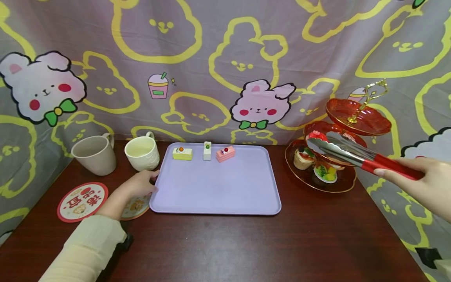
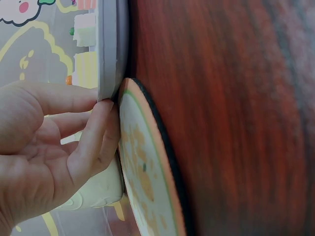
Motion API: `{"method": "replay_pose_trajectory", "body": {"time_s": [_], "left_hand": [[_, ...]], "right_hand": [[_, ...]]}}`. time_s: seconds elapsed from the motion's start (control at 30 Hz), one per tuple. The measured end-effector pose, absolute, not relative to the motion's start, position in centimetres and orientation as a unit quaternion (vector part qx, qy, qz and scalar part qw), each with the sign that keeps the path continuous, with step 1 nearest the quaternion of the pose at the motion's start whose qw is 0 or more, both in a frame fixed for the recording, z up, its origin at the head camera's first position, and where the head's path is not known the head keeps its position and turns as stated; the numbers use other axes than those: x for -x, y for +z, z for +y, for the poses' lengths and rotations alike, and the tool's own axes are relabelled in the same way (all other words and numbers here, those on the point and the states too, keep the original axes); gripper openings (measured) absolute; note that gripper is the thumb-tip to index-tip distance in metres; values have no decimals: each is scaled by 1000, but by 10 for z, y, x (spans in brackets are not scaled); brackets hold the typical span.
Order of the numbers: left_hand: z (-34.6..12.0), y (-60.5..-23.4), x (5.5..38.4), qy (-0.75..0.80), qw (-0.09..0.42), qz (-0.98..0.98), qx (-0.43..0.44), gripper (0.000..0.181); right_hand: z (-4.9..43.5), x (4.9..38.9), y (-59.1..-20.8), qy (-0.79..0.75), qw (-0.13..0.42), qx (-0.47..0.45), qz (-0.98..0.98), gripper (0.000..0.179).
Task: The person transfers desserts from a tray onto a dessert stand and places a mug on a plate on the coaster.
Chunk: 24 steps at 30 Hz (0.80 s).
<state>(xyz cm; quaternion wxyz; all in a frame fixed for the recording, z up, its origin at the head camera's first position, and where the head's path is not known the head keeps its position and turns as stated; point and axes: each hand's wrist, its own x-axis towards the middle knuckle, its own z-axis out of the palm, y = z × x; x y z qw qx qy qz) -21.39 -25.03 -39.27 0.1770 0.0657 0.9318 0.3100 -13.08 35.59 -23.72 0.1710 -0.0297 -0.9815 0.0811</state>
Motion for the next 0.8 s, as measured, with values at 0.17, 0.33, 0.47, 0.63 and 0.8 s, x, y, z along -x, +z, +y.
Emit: {"method": "replay_pose_trajectory", "body": {"time_s": [0.17,0.33,0.47,0.63,0.8], "left_hand": [[-250,-392,214,311,180,931,-62,71],[-250,-393,214,310,180,932,-62,71],[-251,-394,214,310,178,932,-63,72],[-251,-394,213,312,172,932,-66,72],[-250,-392,213,312,176,931,-65,71]], "right_hand": [[346,135,-236,69,167,-1,-984,80],[337,141,-240,88,201,-52,-974,77],[331,148,-245,110,208,-64,-970,76],[319,157,-253,137,205,-79,-966,73],[308,167,-260,161,195,-109,-961,73]]}}
